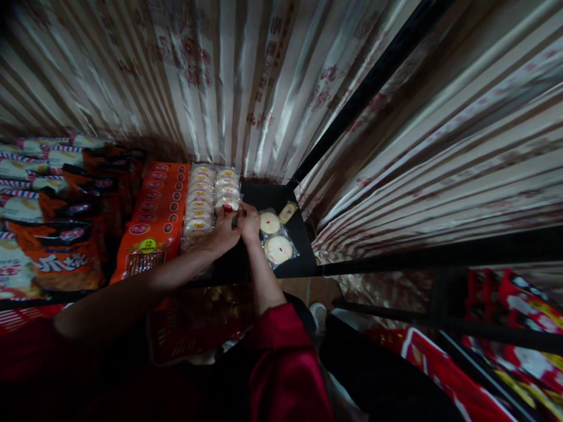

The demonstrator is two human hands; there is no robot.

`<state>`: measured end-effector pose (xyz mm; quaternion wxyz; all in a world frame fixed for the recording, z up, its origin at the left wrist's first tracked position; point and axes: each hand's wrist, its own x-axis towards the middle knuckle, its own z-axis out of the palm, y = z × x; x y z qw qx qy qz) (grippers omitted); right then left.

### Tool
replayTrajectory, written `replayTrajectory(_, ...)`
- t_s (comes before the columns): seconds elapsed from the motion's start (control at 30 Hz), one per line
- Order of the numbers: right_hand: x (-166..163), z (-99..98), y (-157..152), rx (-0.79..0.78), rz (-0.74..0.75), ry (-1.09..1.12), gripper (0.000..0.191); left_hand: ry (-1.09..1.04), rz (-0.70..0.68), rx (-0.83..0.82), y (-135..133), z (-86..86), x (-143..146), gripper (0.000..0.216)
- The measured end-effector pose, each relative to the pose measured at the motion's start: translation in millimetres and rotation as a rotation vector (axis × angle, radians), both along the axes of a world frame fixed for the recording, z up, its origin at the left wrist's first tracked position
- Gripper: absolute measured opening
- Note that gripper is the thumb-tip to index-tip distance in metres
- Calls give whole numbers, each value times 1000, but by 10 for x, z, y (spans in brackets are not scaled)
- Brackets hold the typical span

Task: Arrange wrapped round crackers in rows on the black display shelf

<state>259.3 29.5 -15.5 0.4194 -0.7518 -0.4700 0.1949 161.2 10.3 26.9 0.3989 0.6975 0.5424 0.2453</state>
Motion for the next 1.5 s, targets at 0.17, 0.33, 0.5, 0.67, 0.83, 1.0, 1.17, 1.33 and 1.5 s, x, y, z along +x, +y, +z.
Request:
replayTrajectory(0.17, 5, 8, 18, 3, 4, -31, 29, -37, 12, 17, 36, -68, 27, 45)
replayTrajectory(0.33, 4, 7, 23, 6, 5, -100, 28, -30, 10, 32, 46, -75, 23, 47)
replayTrajectory(0.5, -1, -21, 39, -4, 1, -133, 28, 29, -10, 28, 46, -38, 11, 47)
replayTrajectory(0.67, 7, -74, 68, 12, 11, -79, 28, 22, 4, 11, 50, -83, 30, 54)
replayTrajectory(0.83, -9, -86, 56, 22, 2, -102, 28, 10, -22, 58, 70, -166, 55, 53)
replayTrajectory(1.0, -25, -79, 28, 4, 21, -126, 33, 19, -38, 83, 60, -160, 38, 52)
replayTrajectory(1.17, -50, -86, 35, -32, 26, -130, 37, 27, -79, 82, 57, -111, 10, 53)
replayTrajectory(1.33, -46, -74, 41, -56, 69, -153, 37, 33, -74, 74, 66, -73, 16, 48)
replayTrajectory(1.5, -47, -68, 25, -50, 61, -240, 39, 32, -84, 77, 22, -33, 35, 51)
